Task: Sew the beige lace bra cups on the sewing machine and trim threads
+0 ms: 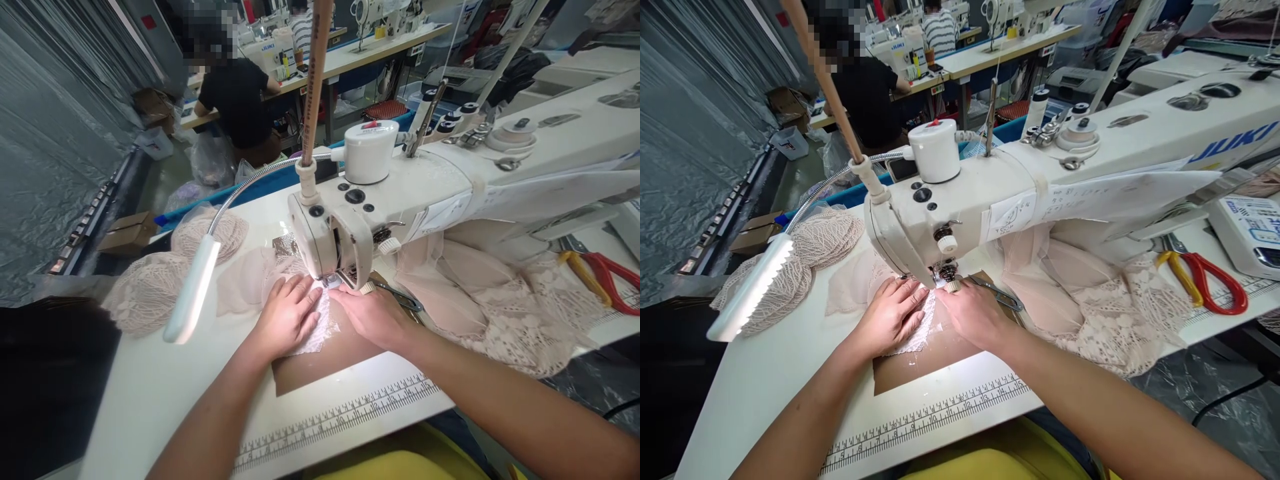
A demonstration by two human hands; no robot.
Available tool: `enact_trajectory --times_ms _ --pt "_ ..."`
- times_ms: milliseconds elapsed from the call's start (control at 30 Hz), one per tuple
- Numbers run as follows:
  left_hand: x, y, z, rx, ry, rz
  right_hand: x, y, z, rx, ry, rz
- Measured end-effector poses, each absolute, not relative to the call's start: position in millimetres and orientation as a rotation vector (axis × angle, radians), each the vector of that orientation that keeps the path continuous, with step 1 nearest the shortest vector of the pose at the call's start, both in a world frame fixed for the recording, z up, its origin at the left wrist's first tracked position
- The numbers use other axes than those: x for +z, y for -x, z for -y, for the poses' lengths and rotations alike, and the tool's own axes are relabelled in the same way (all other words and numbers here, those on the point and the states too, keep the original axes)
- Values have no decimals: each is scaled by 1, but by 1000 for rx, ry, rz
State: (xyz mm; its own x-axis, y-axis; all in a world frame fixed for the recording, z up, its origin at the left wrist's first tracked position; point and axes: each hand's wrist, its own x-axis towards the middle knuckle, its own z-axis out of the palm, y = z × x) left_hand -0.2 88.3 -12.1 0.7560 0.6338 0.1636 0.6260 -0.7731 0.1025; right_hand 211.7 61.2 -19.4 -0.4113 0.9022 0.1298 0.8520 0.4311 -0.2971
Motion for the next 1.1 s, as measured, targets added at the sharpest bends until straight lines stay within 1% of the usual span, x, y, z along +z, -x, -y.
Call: enact_trajectory --times_ms 400,833,1100 --pt "-14 3 -88 410 -2906 -773 -17 -215 -58 171 1303 2496" --pt "-9 -10 -82 319 -2888 -930 -13 -208 -58 179 1554 2516" --pt "-7 -12 -82 335 -2864 -983 -12 -210 -58 217 1558 2492"
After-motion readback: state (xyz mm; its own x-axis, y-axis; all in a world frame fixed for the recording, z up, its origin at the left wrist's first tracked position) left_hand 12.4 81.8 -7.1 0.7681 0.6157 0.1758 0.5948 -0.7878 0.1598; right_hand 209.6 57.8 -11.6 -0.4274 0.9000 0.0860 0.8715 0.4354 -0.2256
